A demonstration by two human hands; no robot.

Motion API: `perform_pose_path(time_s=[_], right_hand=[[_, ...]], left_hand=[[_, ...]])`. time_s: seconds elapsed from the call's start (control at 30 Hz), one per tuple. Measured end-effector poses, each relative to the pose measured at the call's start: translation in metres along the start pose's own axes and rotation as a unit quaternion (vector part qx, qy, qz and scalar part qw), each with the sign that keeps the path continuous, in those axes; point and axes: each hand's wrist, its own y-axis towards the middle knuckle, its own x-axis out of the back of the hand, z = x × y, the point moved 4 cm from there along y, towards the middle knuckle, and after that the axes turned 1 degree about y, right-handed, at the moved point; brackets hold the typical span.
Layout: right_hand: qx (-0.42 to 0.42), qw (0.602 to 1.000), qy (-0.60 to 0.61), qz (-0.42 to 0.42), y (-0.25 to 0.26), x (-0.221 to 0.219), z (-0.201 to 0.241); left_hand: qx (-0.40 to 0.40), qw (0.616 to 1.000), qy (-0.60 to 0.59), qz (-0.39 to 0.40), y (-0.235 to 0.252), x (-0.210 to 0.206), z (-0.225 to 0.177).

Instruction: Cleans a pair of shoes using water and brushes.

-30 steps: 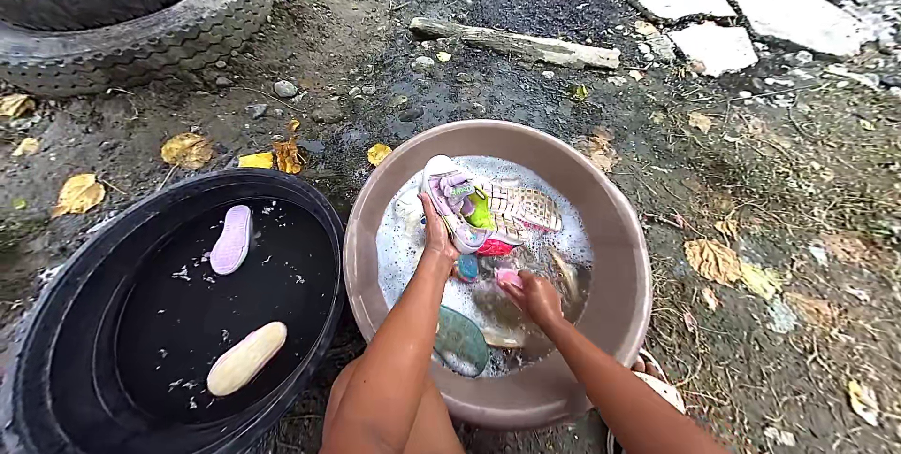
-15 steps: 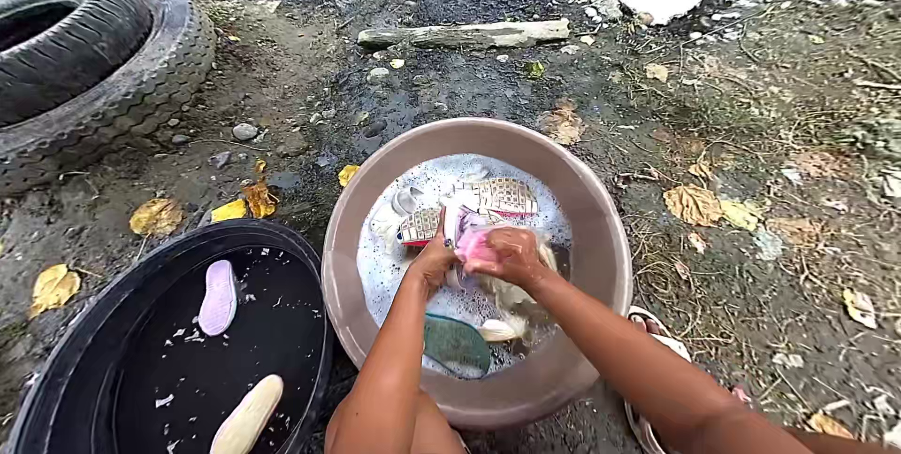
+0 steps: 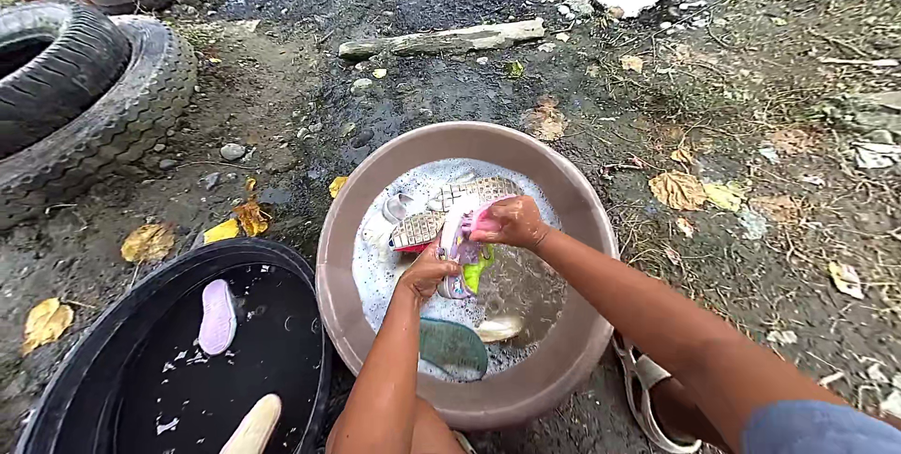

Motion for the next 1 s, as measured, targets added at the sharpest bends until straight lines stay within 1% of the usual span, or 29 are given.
perform_pose_path(time_s=[0.03, 0.1, 0.13, 0.17, 0.2, 0.23, 0.27, 0.3, 0.33, 0.37, 0.4, 0.43, 0.5, 0.53, 0.6, 0.63, 0.67, 0.73, 0.77, 0.8, 0.83, 0.9, 0.93, 0.97, 1.0], right_hand=[[-0.010, 1.000, 0.003, 0.010, -0.001, -0.001, 0.002], [0.011, 1.000, 0.019, 0.005, 0.003, -0.005, 0.029], [0.030, 0.999, 0.029, -0.006, 0.006, -0.006, 0.043], [0.038, 0.998, 0.031, -0.029, 0.006, -0.008, 0.048], [0.018, 0.998, 0.029, -0.049, 0.002, -0.009, 0.040], [-0.038, 0.997, 0.021, -0.057, -0.008, -0.010, 0.022], [-0.122, 0.991, -0.002, -0.053, -0.022, -0.010, -0.001], [-0.235, 0.971, -0.021, -0.028, -0.036, -0.008, -0.024], [-0.359, 0.933, -0.022, 0.003, -0.049, -0.004, -0.043], [-0.469, 0.883, -0.001, 0.009, -0.060, -0.001, -0.054], [-0.548, 0.836, 0.027, -0.014, -0.070, -0.003, -0.059], [-0.598, 0.799, 0.052, -0.034, -0.080, -0.010, -0.060], [-0.659, 0.745, 0.102, -0.037, -0.103, -0.036, -0.058], [-0.680, 0.721, 0.126, -0.029, -0.117, -0.053, -0.058], [-0.715, 0.686, 0.129, 0.028, -0.140, -0.076, -0.056], [-0.722, 0.680, 0.116, 0.056, -0.150, -0.083, -0.054], [-0.725, 0.677, 0.109, 0.066, -0.160, -0.088, -0.052], [-0.734, 0.666, 0.110, 0.074, -0.172, -0.093, -0.048], [-0.736, 0.661, 0.109, 0.095, -0.174, -0.093, -0.044], [-0.729, 0.668, 0.101, 0.109, -0.173, -0.091, -0.040], [-0.713, 0.686, 0.088, 0.118, -0.165, -0.088, -0.037], [-0.658, 0.730, 0.118, 0.141, -0.138, -0.080, -0.027], [-0.633, 0.749, 0.138, 0.141, -0.125, -0.073, -0.020], [-0.618, 0.759, 0.158, 0.128, -0.114, -0.063, -0.014], [-0.612, 0.765, 0.178, 0.096, -0.105, -0.052, -0.009]], left_hand=[[0.000, 1.000, 0.003, -0.002, 0.002, 0.000, 0.003], [-0.015, 1.000, 0.001, -0.010, 0.007, -0.003, 0.013], [-0.022, 0.999, 0.000, -0.029, 0.009, -0.005, 0.017], [-0.026, 0.999, 0.006, -0.040, 0.008, -0.008, 0.017], [-0.019, 0.999, 0.012, -0.036, 0.007, -0.009, 0.015], [-0.004, 0.999, 0.021, -0.024, 0.006, -0.011, 0.013], [0.018, 0.999, 0.024, -0.018, 0.004, -0.012, 0.009], [0.034, 0.999, 0.023, -0.022, 0.004, -0.013, 0.007], [0.046, 0.998, 0.019, -0.031, 0.004, -0.014, 0.005], [0.060, 0.997, 0.014, -0.040, 0.006, -0.015, 0.006], [0.077, 0.996, 0.014, -0.045, 0.012, -0.016, 0.012], [0.096, 0.994, 0.017, -0.051, 0.019, -0.017, 0.023], [0.146, 0.986, 0.056, -0.061, 0.036, -0.016, 0.061], [0.172, 0.977, 0.106, -0.069, 0.042, -0.016, 0.083], [0.222, 0.942, 0.237, -0.086, 0.051, -0.013, 0.123], [0.244, 0.920, 0.291, -0.099, 0.053, -0.013, 0.137], [0.264, 0.900, 0.329, -0.112, 0.053, -0.015, 0.145], [0.278, 0.879, 0.364, -0.136, 0.053, -0.023, 0.150], [0.284, 0.873, 0.370, -0.142, 0.051, -0.027, 0.153], [0.283, 0.870, 0.376, -0.150, 0.049, -0.033, 0.155], [0.274, 0.869, 0.381, -0.156, 0.048, -0.037, 0.155], [0.232, 0.884, 0.371, -0.163, 0.049, -0.041, 0.164], [0.200, 0.895, 0.361, -0.167, 0.050, -0.041, 0.171], [0.185, 0.903, 0.350, -0.167, 0.053, -0.039, 0.176], [0.190, 0.902, 0.351, -0.162, 0.054, -0.037, 0.173]])
